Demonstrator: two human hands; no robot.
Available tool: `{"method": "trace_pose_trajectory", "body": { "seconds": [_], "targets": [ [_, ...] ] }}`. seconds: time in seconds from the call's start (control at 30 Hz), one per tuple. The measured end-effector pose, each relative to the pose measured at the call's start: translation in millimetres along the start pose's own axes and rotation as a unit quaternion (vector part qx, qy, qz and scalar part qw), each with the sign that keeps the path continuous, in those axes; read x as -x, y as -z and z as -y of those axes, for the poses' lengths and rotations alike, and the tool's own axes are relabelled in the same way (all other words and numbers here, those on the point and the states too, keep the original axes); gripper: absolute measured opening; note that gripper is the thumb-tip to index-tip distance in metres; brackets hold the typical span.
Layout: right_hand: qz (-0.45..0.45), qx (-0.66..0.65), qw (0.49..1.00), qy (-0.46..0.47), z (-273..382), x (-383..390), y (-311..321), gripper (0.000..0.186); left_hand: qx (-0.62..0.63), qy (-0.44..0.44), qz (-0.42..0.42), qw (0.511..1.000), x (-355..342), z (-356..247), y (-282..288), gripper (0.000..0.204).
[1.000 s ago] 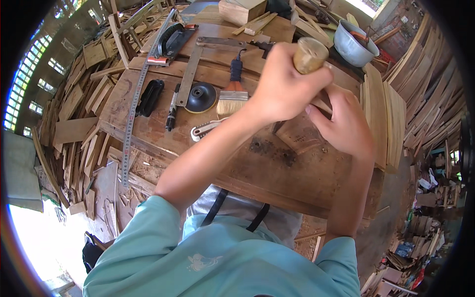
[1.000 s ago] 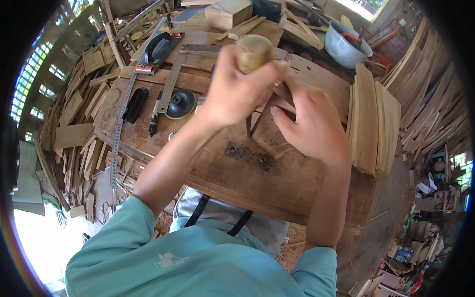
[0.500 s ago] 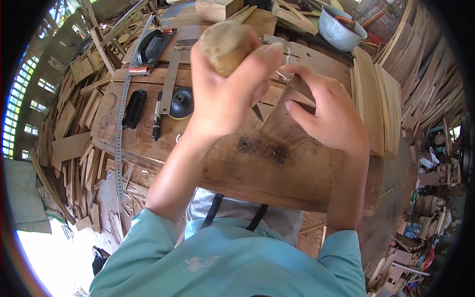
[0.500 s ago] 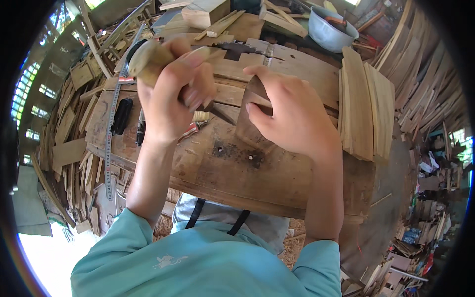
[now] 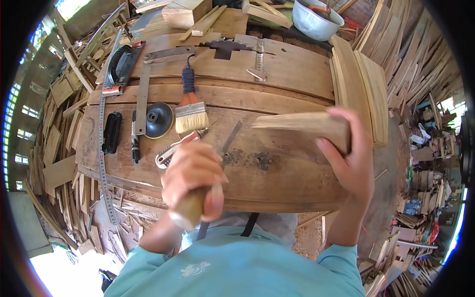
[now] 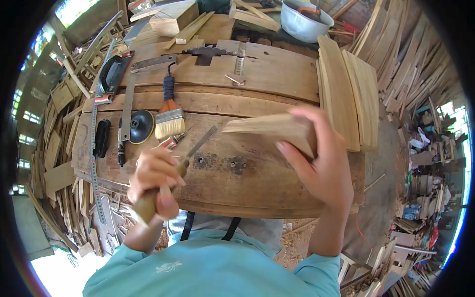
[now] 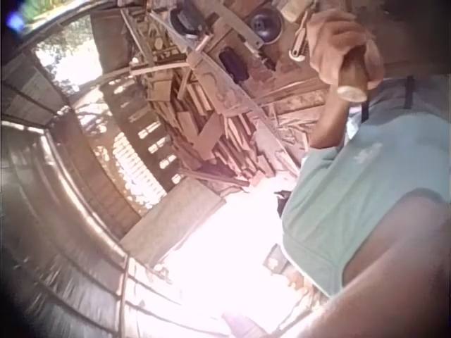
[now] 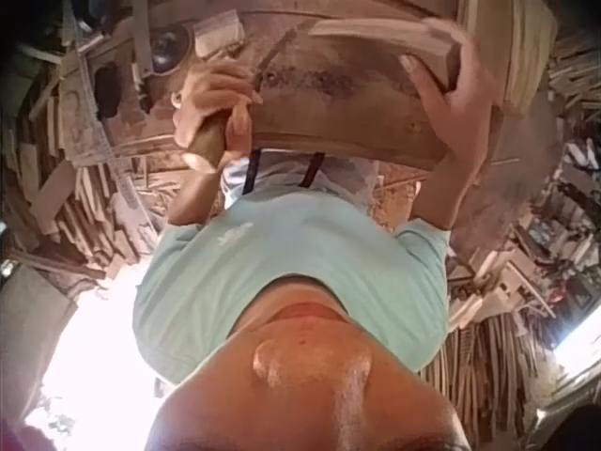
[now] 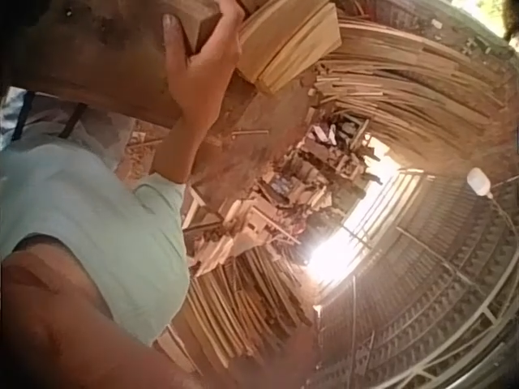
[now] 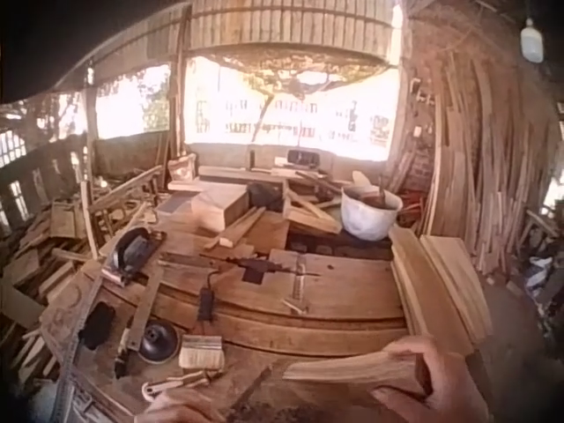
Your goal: Marking, carving with a chisel and mallet, rasping, and sanding a wooden workpiece.
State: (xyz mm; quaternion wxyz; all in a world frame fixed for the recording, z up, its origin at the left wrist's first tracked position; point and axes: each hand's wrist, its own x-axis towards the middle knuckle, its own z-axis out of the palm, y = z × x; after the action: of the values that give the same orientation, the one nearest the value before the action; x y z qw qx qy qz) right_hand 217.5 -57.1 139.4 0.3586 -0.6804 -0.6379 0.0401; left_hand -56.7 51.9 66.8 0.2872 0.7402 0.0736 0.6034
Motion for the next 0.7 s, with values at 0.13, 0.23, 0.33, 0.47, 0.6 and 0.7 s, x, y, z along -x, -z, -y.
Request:
{"method": "trace_pose_trajectory", "body": {
  "seconds": [0.13, 0.23, 0.33, 0.47, 0.6, 0.7],
  "targets": [
    [-0.047, 0.012, 0.996, -0.07, -15.3, 62.2, 11.2, 0.05, -0.115, 0.024, 0.07, 0.991, 44.4, -16.4, 7.8, 0.02],
    [-0.07, -0.039, 0.984, -0.161, -20.7, 105.7, 3.6, 0.056, -0.218, 0.096, 0.162, 0.958, 76.6, -12.1, 10.3, 0.036],
    [-0.022, -0.083, 0.955, -0.282, -17.4, 129.6, -2.4, 0.059, -0.202, 0.109, 0.159, 0.96, 81.6, -8.8, 9.0, 0.038],
    [-0.105, -0.122, 0.956, -0.243, -30.0, 144.6, -13.5, 0.057, -0.145, 0.108, 0.127, 0.975, 57.0, 0.4, 4.2, 0.036],
    [-0.216, -0.132, 0.935, -0.25, -48.7, 163.9, -5.3, 0.059, -0.015, 0.192, 0.064, 0.979, 34.4, 4.6, 13.2, 0.029],
    [-0.291, -0.178, 0.905, -0.255, -72.7, 186.8, 1.6, 0.065, 0.069, 0.213, 0.068, 0.972, 26.4, -6.9, 17.6, 0.031]
  ]
}}
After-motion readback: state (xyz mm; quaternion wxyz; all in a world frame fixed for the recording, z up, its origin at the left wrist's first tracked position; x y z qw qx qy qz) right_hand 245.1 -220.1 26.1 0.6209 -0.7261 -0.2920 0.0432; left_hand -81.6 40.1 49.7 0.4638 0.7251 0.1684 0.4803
